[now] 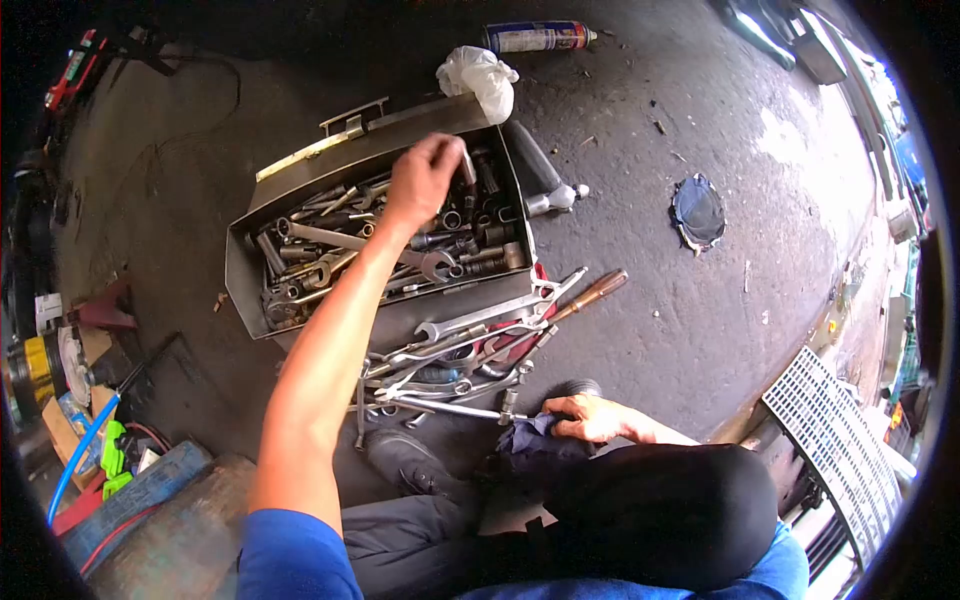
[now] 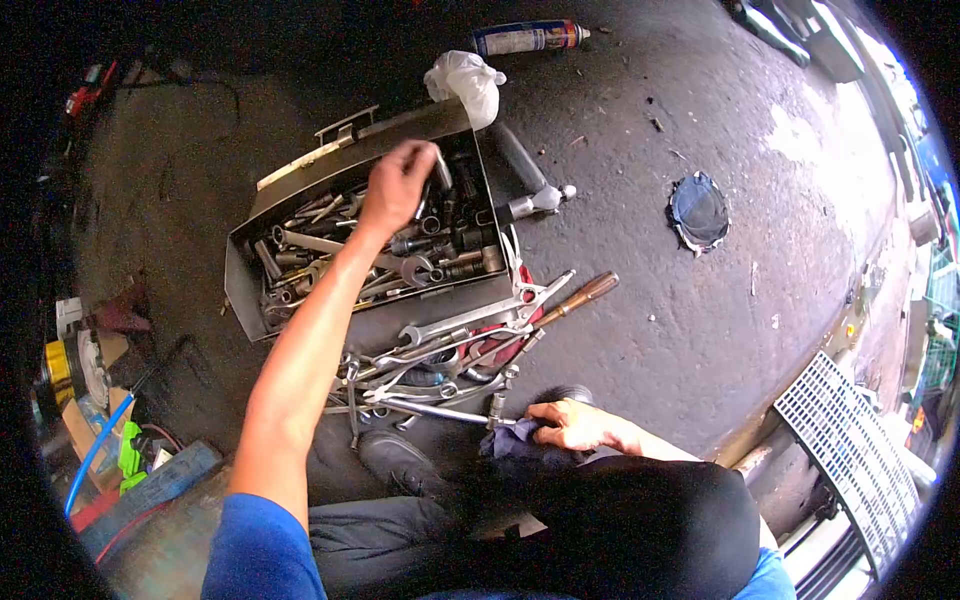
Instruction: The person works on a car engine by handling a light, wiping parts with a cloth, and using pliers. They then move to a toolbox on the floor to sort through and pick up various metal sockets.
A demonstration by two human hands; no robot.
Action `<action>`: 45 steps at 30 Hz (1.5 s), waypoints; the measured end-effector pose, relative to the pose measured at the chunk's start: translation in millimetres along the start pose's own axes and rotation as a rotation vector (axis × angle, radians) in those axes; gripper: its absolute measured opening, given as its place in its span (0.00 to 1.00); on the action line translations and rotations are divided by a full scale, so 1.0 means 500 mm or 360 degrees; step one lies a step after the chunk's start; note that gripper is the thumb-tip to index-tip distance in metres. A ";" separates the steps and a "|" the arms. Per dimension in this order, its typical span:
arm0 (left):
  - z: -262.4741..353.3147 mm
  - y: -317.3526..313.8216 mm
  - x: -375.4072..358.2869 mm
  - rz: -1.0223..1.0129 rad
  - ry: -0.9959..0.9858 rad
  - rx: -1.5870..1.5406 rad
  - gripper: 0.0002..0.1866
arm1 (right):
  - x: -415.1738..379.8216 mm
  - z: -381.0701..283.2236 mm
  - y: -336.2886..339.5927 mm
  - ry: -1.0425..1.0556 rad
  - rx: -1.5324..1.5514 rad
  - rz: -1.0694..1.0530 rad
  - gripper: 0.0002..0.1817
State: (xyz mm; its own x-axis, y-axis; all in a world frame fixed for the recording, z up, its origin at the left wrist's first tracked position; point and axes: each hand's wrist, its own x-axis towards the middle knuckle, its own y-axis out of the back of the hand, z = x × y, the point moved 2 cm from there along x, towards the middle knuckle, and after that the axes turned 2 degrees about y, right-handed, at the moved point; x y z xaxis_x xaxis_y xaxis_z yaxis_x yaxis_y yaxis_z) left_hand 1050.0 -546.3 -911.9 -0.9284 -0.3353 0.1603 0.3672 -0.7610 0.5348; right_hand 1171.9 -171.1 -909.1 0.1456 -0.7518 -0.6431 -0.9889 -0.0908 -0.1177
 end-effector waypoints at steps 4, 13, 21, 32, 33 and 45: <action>0.003 0.040 -0.025 0.0113 0.0570 -0.1542 0.19 | 0.000 0.015 0.001 0.0054 0.0111 0.0050 0.24; 0.036 -0.034 -0.007 -0.0159 0.0531 0.0545 0.24 | 0.023 0.037 0.008 0.0007 -0.0080 0.0060 0.24; 0.002 -0.072 0.008 -0.0167 0.0445 0.0388 0.22 | 0.014 0.035 -0.014 0.0311 0.0183 0.0233 0.24; -0.001 0.093 -0.038 -0.0177 0.0725 -0.1071 0.27 | 0.029 0.089 -0.008 0.0384 0.0014 0.0158 0.20; 0.007 0.090 -0.038 -0.0247 0.0706 -0.0624 0.28 | 0.032 0.086 -0.005 0.0366 -0.0030 0.0172 0.20; 0.046 -0.031 -0.040 -0.0480 0.0751 0.0750 0.25 | 0.022 0.039 -0.010 0.0318 -0.0298 0.0257 0.19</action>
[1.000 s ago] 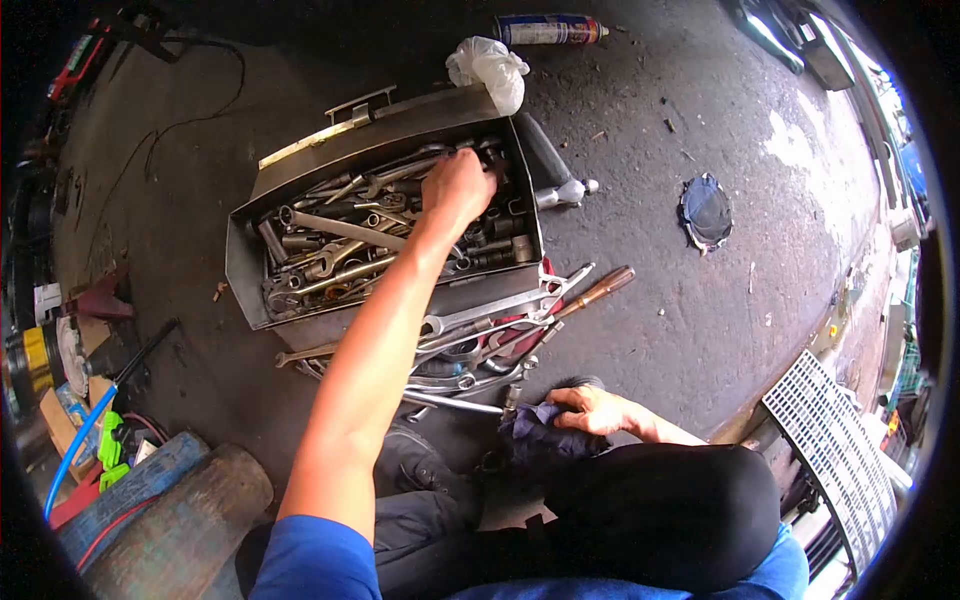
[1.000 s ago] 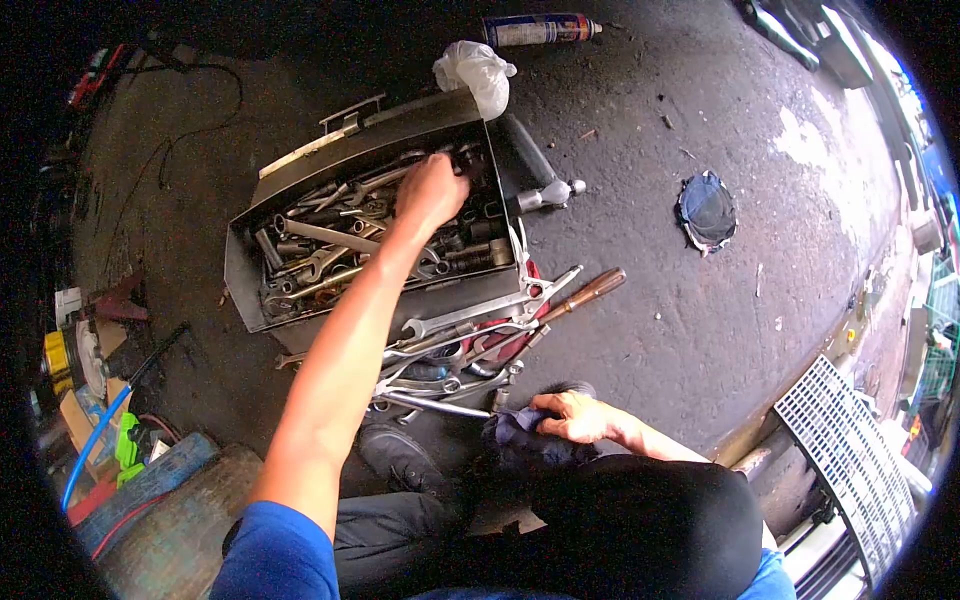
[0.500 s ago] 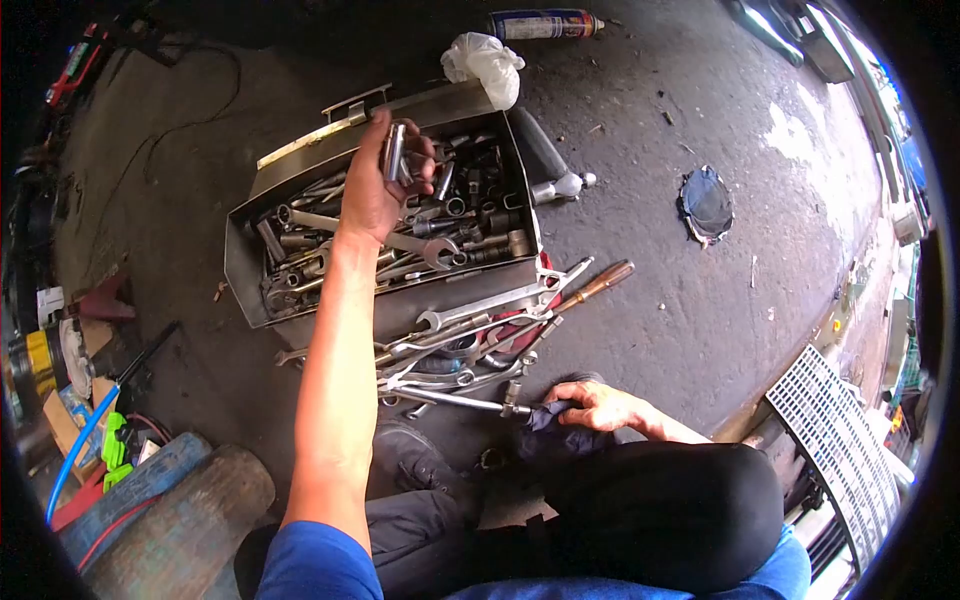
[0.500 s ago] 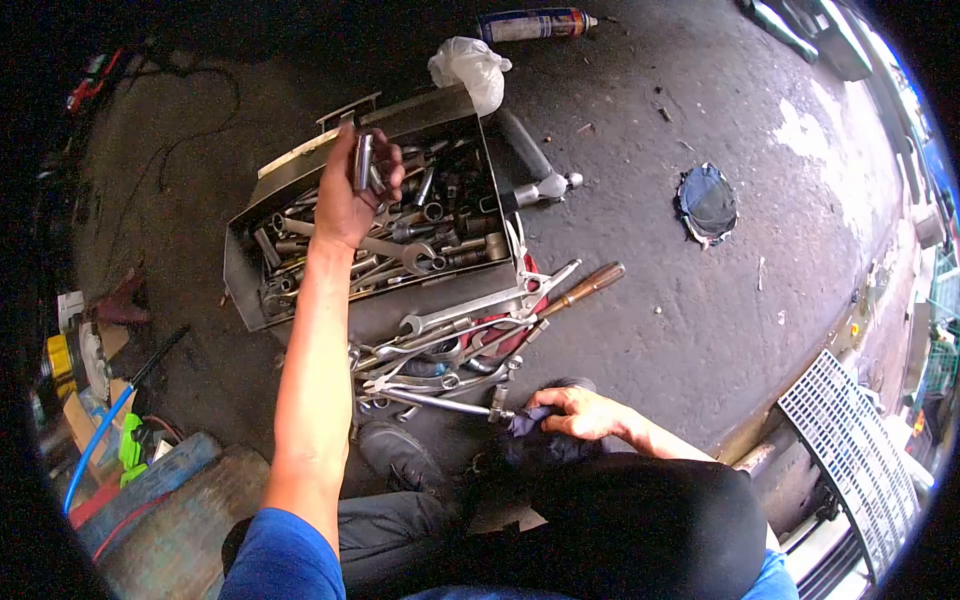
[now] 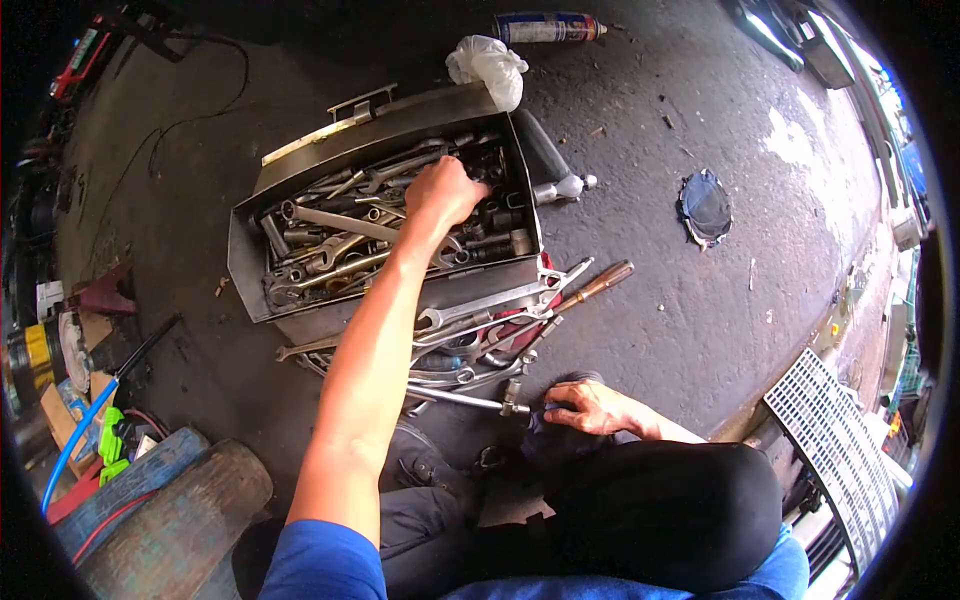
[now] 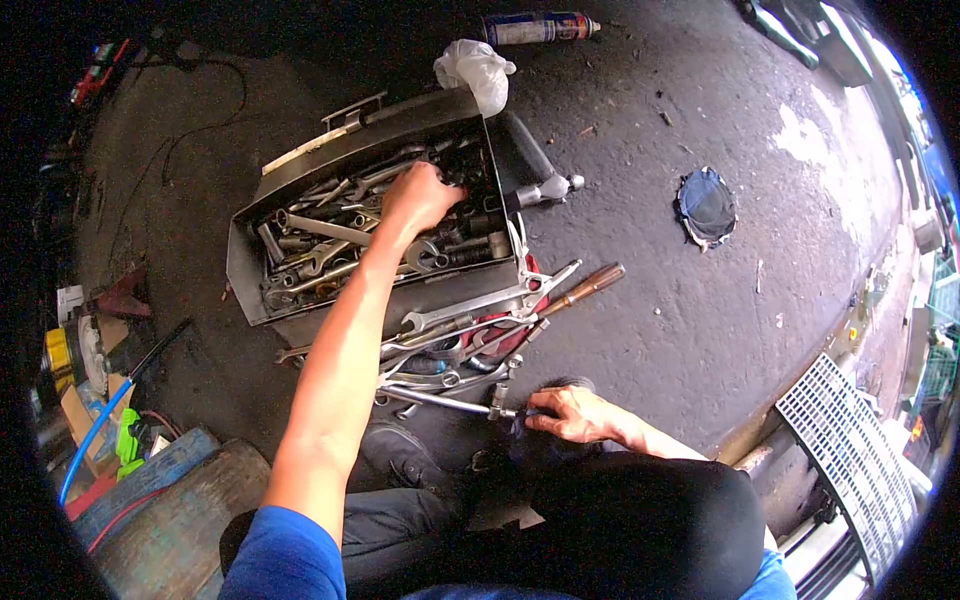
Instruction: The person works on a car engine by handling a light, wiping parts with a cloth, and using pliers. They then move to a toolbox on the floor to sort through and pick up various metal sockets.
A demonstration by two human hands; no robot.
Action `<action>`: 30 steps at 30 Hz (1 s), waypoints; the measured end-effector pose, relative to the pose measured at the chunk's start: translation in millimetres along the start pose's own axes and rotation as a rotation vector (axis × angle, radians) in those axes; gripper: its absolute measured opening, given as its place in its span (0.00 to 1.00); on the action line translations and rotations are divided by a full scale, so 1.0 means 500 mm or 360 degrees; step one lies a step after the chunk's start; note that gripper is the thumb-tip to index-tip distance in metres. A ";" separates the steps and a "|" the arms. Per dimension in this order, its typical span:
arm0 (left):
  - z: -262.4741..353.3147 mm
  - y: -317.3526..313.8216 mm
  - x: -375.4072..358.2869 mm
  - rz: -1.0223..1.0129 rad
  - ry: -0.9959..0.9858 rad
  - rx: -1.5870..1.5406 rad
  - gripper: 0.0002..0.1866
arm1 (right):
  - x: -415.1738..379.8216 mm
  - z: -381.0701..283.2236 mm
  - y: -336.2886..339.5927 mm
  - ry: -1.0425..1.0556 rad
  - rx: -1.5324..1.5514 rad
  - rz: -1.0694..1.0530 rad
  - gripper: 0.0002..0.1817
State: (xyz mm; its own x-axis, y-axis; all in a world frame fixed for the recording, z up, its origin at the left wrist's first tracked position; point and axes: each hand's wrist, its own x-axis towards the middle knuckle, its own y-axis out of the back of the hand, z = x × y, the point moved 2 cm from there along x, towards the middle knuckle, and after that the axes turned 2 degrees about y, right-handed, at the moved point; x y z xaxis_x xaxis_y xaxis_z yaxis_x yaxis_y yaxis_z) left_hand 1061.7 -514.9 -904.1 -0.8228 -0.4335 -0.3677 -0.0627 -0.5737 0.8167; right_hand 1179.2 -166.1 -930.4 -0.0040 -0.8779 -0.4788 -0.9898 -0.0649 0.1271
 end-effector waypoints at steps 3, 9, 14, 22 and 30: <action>-0.060 0.021 0.009 -0.0104 -0.0187 -0.0565 0.22 | -0.015 -0.025 0.023 -0.0334 -0.0169 0.0112 0.19; -0.122 0.096 -0.071 -0.0451 -0.0325 -0.2334 0.17 | -0.061 -0.002 0.047 -0.0541 -0.1089 0.0036 0.16; -0.119 0.088 -0.095 -0.0269 -0.0218 -0.2061 0.16 | -0.049 -0.011 0.075 -0.0661 -0.1210 0.0070 0.21; 0.169 -0.105 -0.298 -0.0395 -0.0477 -0.0899 0.31 | 0.027 -0.072 0.116 0.0332 0.1952 0.1358 0.33; 0.262 -0.284 -0.425 0.0015 -0.1076 0.0165 0.34 | 0.013 0.046 0.116 0.0201 0.2541 0.1377 0.29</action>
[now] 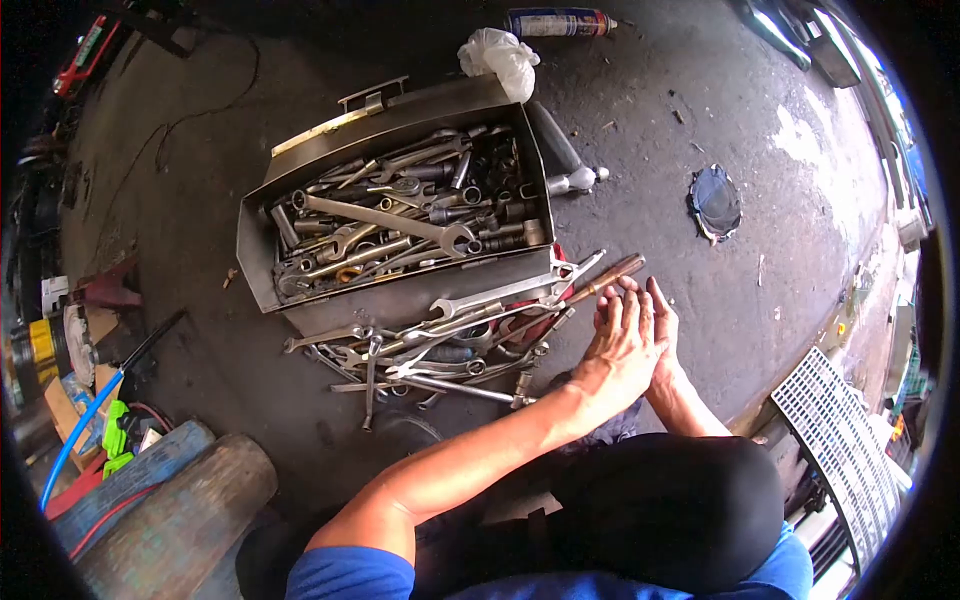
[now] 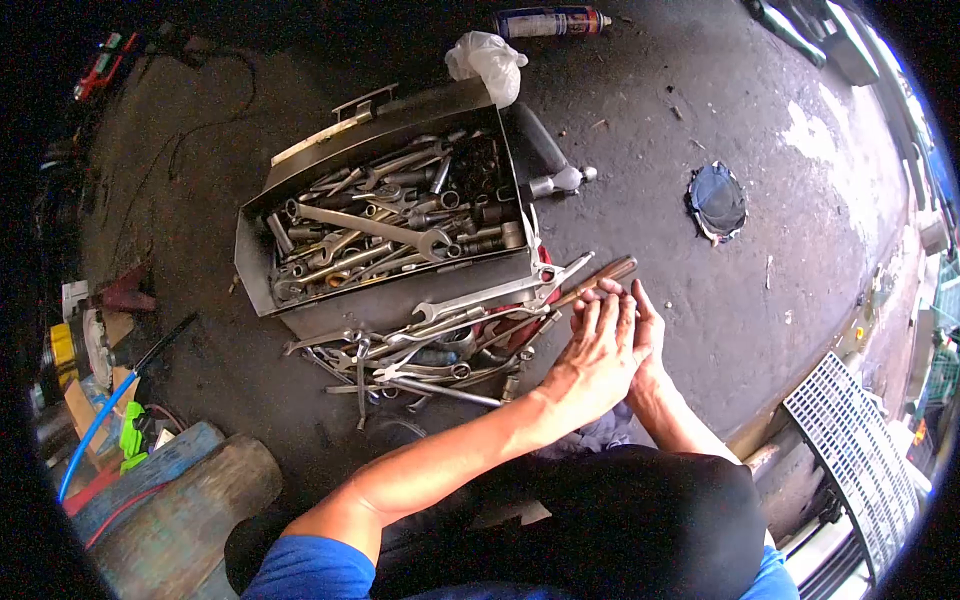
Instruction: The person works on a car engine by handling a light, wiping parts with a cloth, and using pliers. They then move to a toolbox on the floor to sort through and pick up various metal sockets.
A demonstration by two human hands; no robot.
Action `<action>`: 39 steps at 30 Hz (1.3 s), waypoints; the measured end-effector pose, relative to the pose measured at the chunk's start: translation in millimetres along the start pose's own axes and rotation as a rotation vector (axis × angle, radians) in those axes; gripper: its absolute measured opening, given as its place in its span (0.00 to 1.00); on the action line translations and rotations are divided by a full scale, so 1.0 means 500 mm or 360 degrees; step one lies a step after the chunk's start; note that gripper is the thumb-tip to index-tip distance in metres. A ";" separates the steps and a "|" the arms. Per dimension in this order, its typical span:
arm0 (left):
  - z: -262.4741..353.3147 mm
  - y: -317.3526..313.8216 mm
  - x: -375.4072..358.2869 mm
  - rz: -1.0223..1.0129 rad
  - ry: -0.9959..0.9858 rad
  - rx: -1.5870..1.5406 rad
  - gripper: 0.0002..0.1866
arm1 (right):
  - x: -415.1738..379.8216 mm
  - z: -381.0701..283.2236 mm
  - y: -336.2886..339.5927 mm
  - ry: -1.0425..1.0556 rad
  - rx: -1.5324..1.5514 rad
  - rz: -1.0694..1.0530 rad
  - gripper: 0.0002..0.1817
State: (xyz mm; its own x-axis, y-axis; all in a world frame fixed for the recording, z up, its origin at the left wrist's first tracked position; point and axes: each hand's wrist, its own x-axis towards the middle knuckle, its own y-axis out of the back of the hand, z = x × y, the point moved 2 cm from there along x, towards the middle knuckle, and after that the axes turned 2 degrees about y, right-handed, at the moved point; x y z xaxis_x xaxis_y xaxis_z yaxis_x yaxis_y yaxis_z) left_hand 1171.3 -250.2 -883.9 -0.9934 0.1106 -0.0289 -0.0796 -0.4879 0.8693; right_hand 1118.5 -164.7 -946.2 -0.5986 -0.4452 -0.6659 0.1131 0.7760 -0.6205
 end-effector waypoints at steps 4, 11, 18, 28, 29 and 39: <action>-0.017 0.072 0.006 -0.0121 -0.0156 -0.0166 0.19 | 0.008 -0.003 0.030 -0.0351 0.0354 -0.0262 0.22; -0.366 0.278 0.090 0.0345 0.0682 -0.0195 0.15 | -0.028 -0.001 -0.028 -0.0550 0.0322 -0.0207 0.22; -0.461 0.222 0.156 0.0019 0.0562 -0.0015 0.19 | -0.030 0.004 -0.035 -0.0569 0.0200 -0.0274 0.23; -0.529 0.260 0.144 0.0055 0.0595 -0.0142 0.24 | -0.029 -0.009 -0.023 -0.0533 0.0179 -0.0219 0.22; -0.522 0.257 0.140 0.0071 0.0598 -0.0130 0.24 | -0.029 -0.008 -0.023 -0.0537 0.0169 -0.0203 0.22; -0.502 0.222 0.146 0.0180 0.0642 0.0009 0.21 | -0.028 0.005 -0.045 -0.0597 0.0084 -0.0213 0.22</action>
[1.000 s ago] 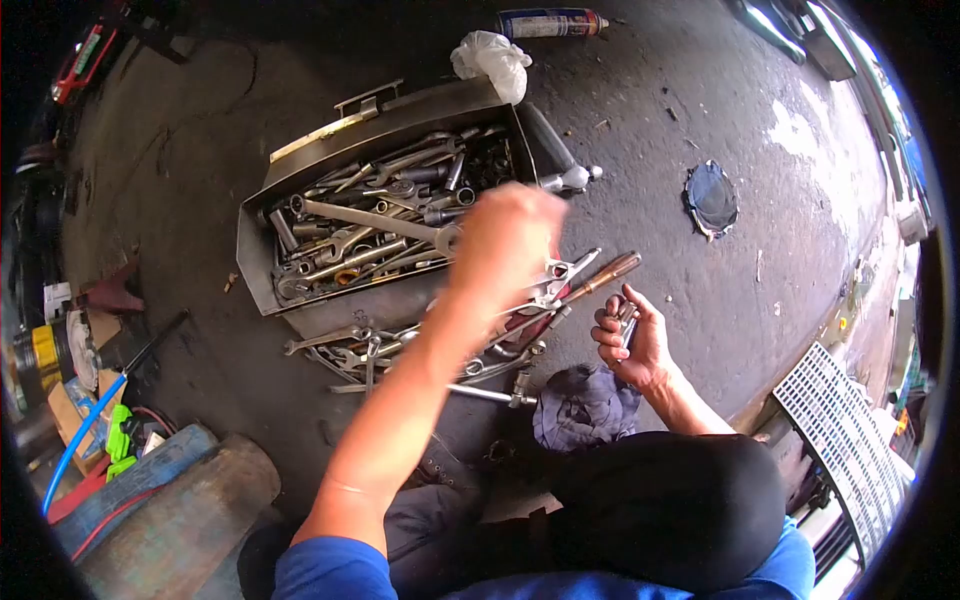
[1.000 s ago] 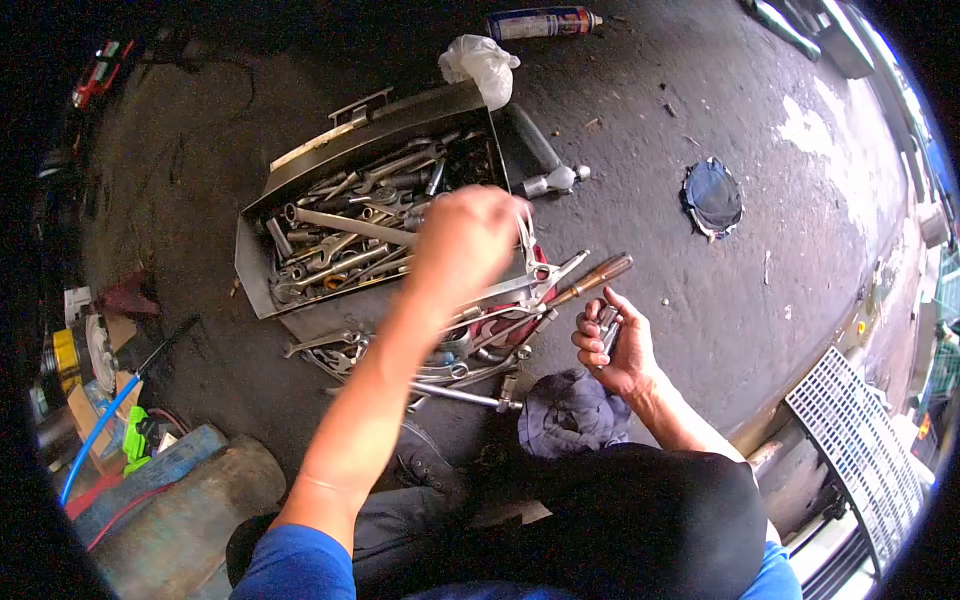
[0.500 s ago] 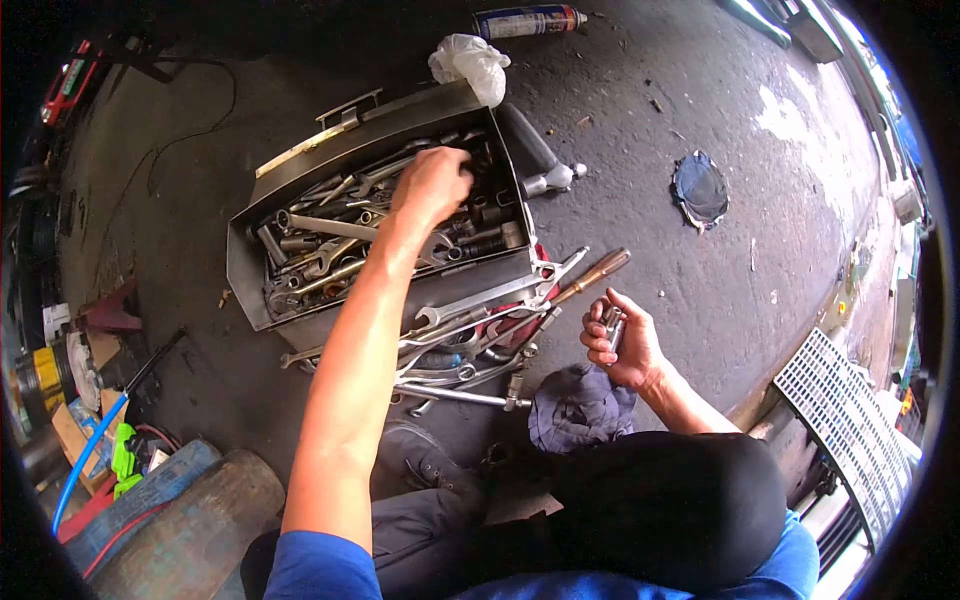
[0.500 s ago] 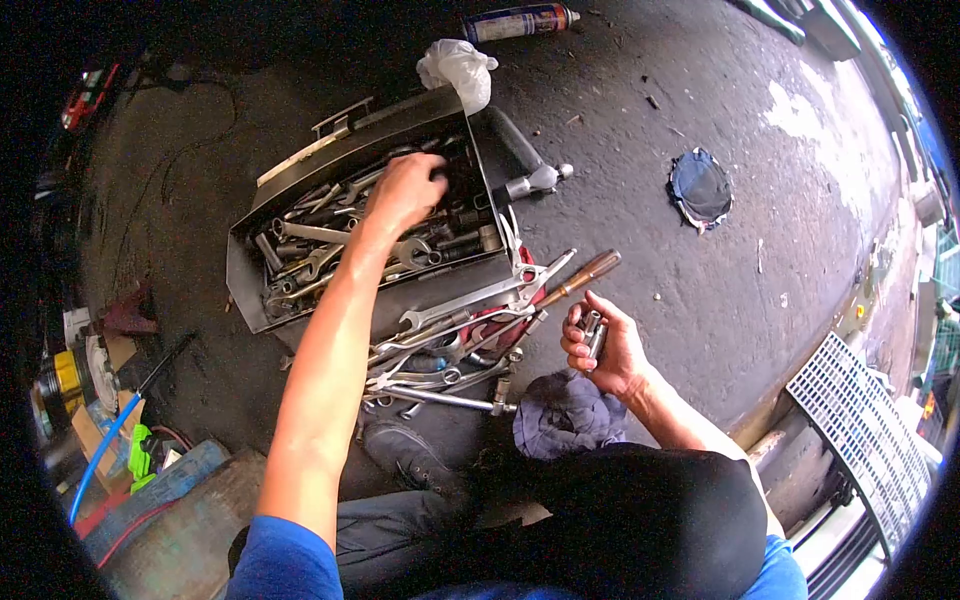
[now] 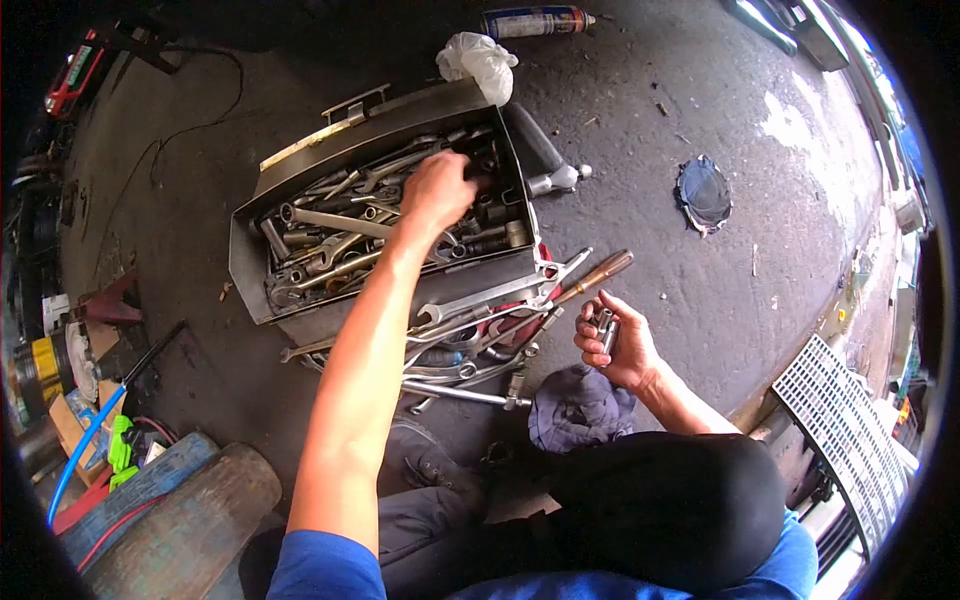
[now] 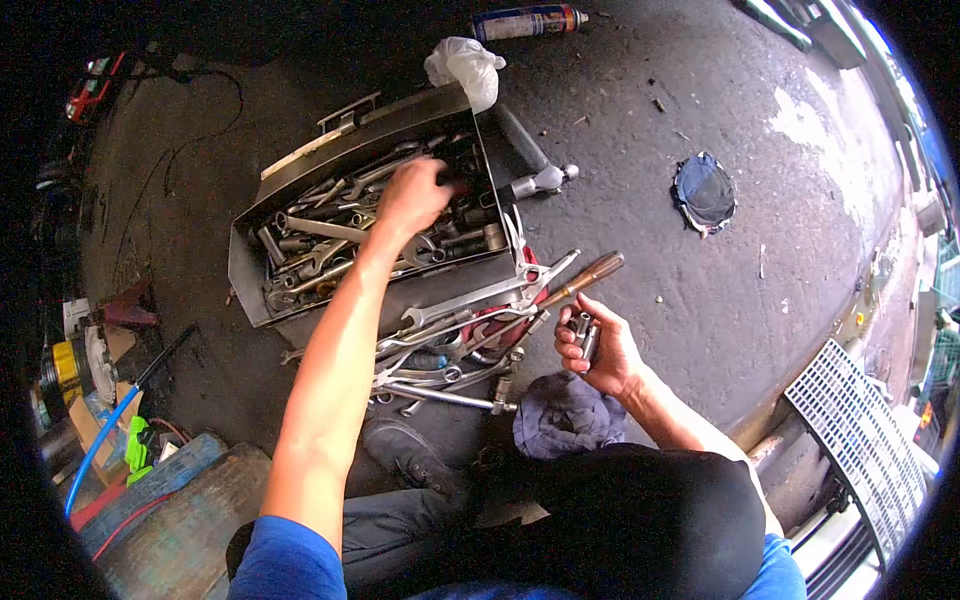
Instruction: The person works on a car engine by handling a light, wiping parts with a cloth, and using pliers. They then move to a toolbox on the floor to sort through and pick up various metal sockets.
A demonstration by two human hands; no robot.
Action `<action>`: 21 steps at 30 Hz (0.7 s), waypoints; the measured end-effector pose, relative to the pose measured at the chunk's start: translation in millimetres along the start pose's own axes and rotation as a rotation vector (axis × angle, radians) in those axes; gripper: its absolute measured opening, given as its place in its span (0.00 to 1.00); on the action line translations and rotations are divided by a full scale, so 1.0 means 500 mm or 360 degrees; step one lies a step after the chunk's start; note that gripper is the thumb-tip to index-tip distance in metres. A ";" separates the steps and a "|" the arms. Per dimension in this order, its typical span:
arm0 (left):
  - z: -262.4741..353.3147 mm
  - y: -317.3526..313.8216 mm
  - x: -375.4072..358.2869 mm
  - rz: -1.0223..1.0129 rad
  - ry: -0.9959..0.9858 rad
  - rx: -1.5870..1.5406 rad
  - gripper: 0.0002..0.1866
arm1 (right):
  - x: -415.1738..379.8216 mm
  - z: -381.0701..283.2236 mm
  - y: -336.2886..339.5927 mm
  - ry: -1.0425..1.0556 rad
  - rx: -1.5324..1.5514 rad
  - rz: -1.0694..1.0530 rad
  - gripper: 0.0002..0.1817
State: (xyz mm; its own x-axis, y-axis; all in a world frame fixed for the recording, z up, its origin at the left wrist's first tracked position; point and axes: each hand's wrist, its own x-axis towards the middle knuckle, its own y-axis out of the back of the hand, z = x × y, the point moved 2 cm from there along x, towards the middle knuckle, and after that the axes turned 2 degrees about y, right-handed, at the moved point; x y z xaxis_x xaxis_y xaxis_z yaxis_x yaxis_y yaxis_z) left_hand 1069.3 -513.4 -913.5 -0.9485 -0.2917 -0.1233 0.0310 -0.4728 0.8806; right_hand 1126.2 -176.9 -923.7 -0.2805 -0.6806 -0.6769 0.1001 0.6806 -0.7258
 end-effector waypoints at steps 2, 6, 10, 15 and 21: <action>-0.024 0.033 -0.003 0.0080 0.0042 -0.0220 0.22 | -0.004 -0.003 0.002 0.0005 0.0009 -0.0011 0.22; -0.020 0.111 -0.071 -0.0111 0.0166 -0.0851 0.19 | -0.009 0.000 0.002 -0.0006 0.0037 0.0008 0.23; 0.120 0.062 -0.187 -0.0539 -0.0503 -0.0959 0.13 | 0.001 0.005 -0.015 -0.0068 -0.0087 0.0047 0.23; 0.245 -0.091 -0.330 -0.0515 -0.0937 -0.0670 0.11 | 0.020 0.037 0.021 -0.0218 -0.0056 -0.0191 0.17; 0.247 -0.053 -0.317 -0.0358 -0.0777 -0.0978 0.17 | -0.004 0.020 0.054 -0.0276 -0.0028 -0.0059 0.19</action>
State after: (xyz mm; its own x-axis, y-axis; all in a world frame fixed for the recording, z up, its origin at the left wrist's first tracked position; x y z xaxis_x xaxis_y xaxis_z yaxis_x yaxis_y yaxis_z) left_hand 1180.1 -352.0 -861.0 -0.9786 0.1931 0.0710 -0.1442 -0.8899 0.4328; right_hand 1138.9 -159.7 -943.1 -0.1148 -0.7408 -0.6618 0.0756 0.6578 -0.7494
